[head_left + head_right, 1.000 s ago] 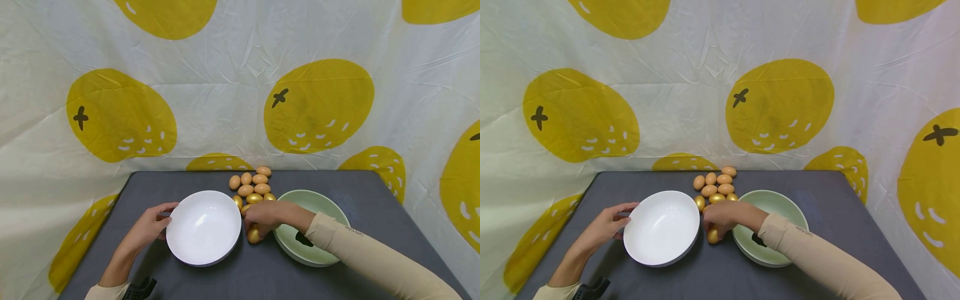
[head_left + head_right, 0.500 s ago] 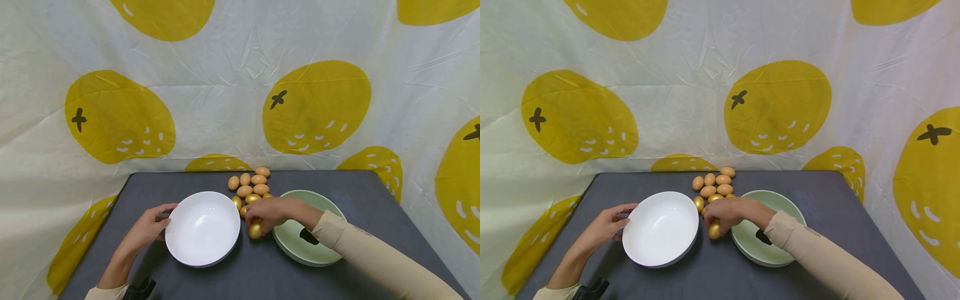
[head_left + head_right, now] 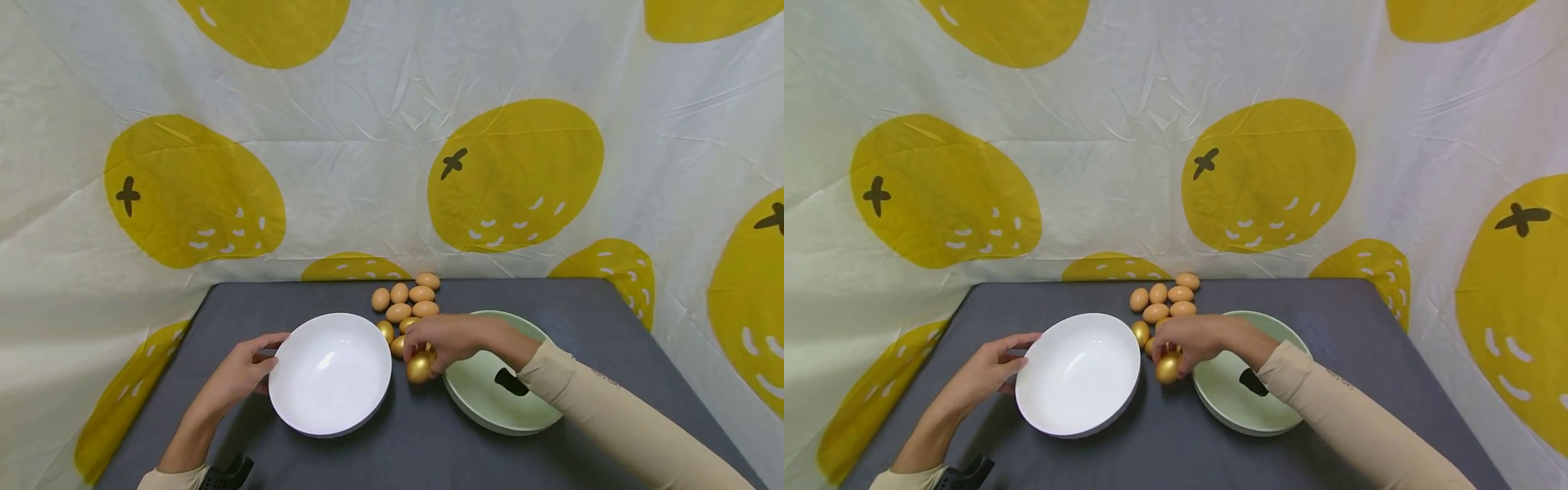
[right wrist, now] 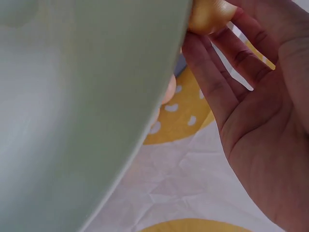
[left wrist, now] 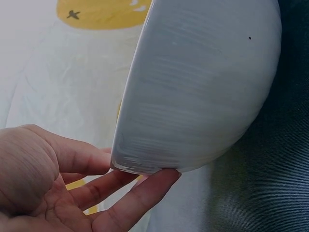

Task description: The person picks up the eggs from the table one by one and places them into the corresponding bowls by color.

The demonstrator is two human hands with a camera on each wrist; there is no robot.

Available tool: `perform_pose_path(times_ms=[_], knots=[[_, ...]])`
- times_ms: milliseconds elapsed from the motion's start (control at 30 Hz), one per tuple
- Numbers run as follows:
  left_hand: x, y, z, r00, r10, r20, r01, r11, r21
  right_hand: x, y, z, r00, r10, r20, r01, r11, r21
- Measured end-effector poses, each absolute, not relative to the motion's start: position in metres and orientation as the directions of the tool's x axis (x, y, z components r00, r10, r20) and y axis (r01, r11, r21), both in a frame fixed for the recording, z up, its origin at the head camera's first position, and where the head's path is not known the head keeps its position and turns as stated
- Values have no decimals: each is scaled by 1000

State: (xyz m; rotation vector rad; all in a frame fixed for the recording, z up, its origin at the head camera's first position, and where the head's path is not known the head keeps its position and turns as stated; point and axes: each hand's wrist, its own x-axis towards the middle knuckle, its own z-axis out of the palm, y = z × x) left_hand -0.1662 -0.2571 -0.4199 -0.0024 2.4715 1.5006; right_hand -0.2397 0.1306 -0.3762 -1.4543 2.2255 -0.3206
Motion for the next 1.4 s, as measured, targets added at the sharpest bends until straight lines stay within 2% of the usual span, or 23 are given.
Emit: perform_pose_path(times_ms=[567,900,1400], knots=[[-168,-257,-422,-971,135,-198,-112,478,871,-246,129,-359,-280,-951,-132,-827,309,-470],[-168,-256,-422,-970,122,-210,-126,486,865,-245,115,-348,-303,-933,-191,-779,359,-515],[-167,-257,-424,-972,127,-200,-113,492,863,-247,80,-354,-224,-962,-158,-825,274,-494]])
